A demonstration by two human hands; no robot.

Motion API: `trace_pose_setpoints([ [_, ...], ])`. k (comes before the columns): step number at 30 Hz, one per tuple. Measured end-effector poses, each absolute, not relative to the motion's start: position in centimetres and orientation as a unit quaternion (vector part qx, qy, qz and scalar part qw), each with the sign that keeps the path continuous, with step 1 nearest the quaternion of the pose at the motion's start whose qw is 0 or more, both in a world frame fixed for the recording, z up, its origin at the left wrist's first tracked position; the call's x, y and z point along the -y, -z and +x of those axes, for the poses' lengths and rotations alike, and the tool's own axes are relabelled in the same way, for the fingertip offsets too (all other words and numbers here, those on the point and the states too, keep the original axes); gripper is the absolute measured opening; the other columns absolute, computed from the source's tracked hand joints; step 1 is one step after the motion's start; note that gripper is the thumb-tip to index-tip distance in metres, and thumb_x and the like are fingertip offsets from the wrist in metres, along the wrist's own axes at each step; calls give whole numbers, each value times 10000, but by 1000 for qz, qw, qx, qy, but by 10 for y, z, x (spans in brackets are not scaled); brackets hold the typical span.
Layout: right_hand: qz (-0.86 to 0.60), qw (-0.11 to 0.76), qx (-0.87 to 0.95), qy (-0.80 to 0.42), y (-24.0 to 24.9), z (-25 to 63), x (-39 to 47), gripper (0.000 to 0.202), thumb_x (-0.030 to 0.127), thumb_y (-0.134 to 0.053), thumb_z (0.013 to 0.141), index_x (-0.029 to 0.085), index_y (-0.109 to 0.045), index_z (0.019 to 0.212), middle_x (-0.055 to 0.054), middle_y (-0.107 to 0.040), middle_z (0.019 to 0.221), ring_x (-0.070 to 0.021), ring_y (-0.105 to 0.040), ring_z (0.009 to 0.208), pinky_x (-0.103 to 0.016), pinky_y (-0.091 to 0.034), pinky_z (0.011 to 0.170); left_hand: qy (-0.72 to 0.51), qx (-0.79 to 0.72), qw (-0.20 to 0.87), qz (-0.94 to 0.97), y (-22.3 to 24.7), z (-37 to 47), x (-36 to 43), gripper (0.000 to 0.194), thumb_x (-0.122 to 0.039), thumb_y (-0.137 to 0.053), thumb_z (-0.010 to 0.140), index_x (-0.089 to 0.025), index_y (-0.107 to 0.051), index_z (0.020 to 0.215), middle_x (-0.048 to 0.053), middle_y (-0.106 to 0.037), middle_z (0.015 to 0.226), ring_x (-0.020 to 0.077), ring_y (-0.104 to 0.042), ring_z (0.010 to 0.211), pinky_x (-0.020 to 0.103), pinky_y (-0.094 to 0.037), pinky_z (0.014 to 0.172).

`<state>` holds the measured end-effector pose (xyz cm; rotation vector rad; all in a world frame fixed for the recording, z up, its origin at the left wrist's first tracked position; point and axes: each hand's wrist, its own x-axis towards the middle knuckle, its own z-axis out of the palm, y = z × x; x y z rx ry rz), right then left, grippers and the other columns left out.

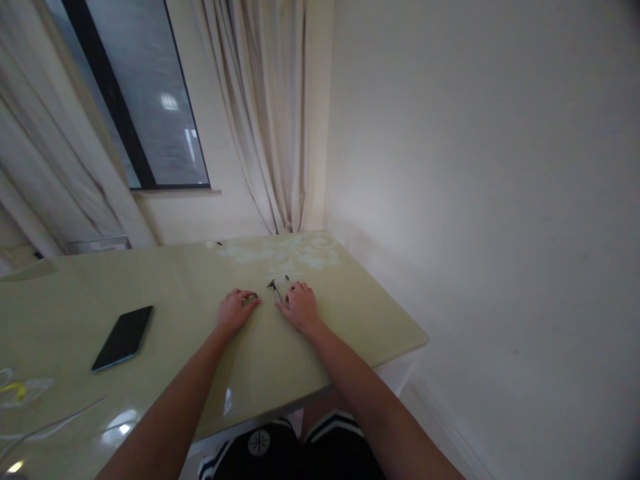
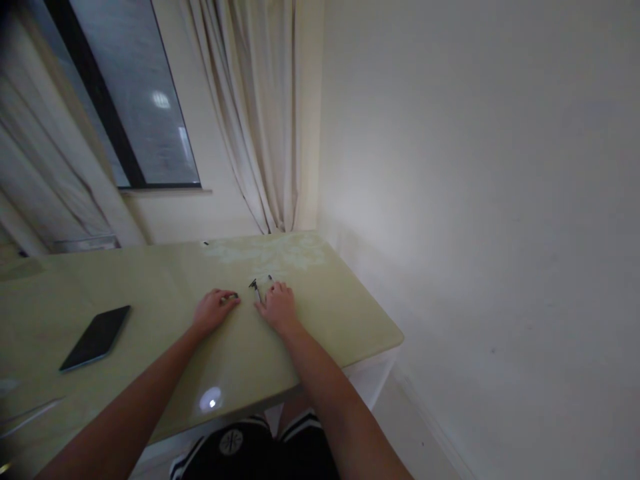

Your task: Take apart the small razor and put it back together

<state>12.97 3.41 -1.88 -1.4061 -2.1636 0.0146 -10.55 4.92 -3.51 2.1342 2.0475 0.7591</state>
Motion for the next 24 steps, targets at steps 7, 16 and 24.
trace_pose_setpoints([
  [7,-484,238,842,15,20,128,-32,281,458,-691,945,181,-737,926,-139,-673,1136,-286,-555,1137,-392,-429,975,-247,-666,36,703,37,-106,-50,421,-508,-578,919,-235,-769,1176,99,-709,1094,260,-677,1011,360,-502,917],
  [16,-434,241,868,-14,18,127,-32,325,499,-665,966,184,-722,912,-83,-676,1048,-236,-569,1074,-347,-416,971,-227,-669,40,706,32,-104,-47,405,-492,-544,944,-261,-756,1200,100,-699,1150,277,-654,1096,387,-480,951],
  [24,-609,311,728,-40,29,136,-46,161,174,-573,961,174,-711,1044,-136,-662,1130,-261,-589,1068,-347,-445,911,-230,-669,65,704,34,-106,-49,388,-465,-546,946,-272,-744,1218,88,-702,1194,256,-667,1062,374,-490,916],
])
